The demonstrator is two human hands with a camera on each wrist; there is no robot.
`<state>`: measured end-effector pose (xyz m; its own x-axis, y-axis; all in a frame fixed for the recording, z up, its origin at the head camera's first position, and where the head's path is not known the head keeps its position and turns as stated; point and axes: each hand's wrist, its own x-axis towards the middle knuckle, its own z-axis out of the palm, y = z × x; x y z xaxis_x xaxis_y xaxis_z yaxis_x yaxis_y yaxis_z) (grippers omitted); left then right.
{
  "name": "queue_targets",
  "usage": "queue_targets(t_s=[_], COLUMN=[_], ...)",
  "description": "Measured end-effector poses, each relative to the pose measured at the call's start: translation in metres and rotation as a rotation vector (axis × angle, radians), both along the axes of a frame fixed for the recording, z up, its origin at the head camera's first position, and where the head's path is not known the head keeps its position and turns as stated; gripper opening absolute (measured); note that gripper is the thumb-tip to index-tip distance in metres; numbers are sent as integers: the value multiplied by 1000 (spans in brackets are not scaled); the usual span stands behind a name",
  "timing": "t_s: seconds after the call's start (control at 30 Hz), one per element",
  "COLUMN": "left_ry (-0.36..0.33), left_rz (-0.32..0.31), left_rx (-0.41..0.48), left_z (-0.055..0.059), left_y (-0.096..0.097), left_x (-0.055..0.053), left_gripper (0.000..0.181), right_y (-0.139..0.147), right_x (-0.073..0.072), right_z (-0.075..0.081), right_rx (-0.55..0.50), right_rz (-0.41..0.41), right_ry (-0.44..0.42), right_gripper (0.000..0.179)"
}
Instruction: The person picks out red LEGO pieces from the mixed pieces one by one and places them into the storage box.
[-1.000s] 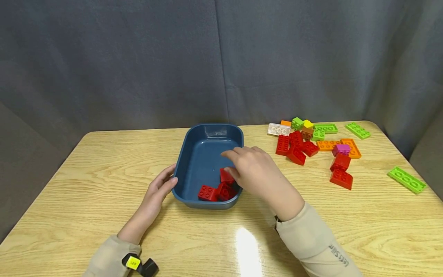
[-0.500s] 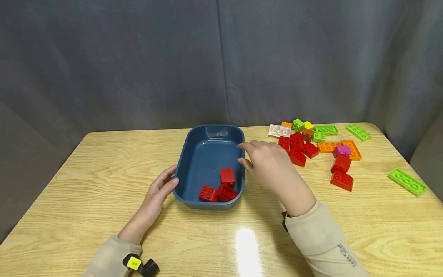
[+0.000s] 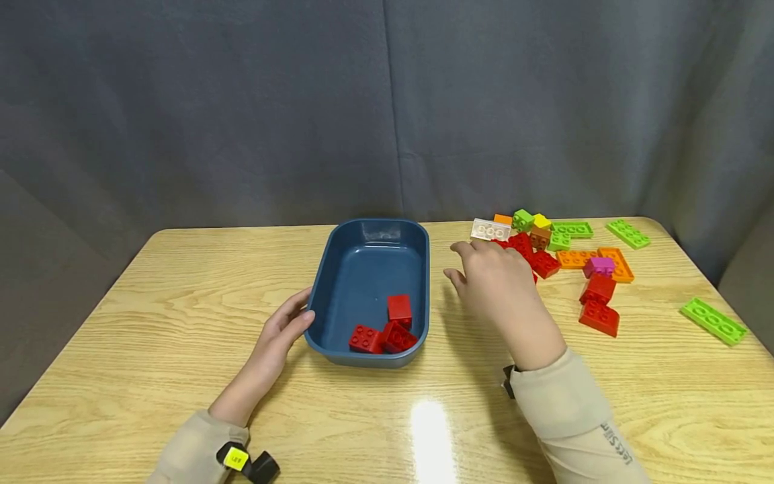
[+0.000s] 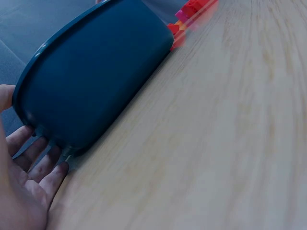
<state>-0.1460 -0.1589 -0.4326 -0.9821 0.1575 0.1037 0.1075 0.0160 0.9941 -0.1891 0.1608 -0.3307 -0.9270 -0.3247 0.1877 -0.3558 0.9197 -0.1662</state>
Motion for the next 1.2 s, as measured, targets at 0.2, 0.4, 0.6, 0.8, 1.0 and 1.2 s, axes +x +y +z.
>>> queue_targets(t_s=[0.2,0.4,0.6,0.8,1.0,1.2], left_ry=[-10,-9,-10,-6,-4,-4], left_rz=[2,-1,-2,-1,-3,-4], left_rx=[1,-8,-12,-7,-14,-14], left_z=[0,0,0,0,0,0], left_y=[0,-1,-1,-1,-1,-1], left_x=[0,0,1,0,1,0], left_gripper=[51,51,51,51,51,51], right_y=[10,23,36,48,53,54], right_x=[-6,-12,-20,-23,-24,-25], right_z=[-2,-6,-11,-16,-19,-20], right_rx=[11,18,15,25,39,52], right_rz=[-40,-89,-120,-154,-170,-192], right_ry=[-45,-91,-158,-195,-212,-272], right_gripper=[49,48,53,57,57,59])
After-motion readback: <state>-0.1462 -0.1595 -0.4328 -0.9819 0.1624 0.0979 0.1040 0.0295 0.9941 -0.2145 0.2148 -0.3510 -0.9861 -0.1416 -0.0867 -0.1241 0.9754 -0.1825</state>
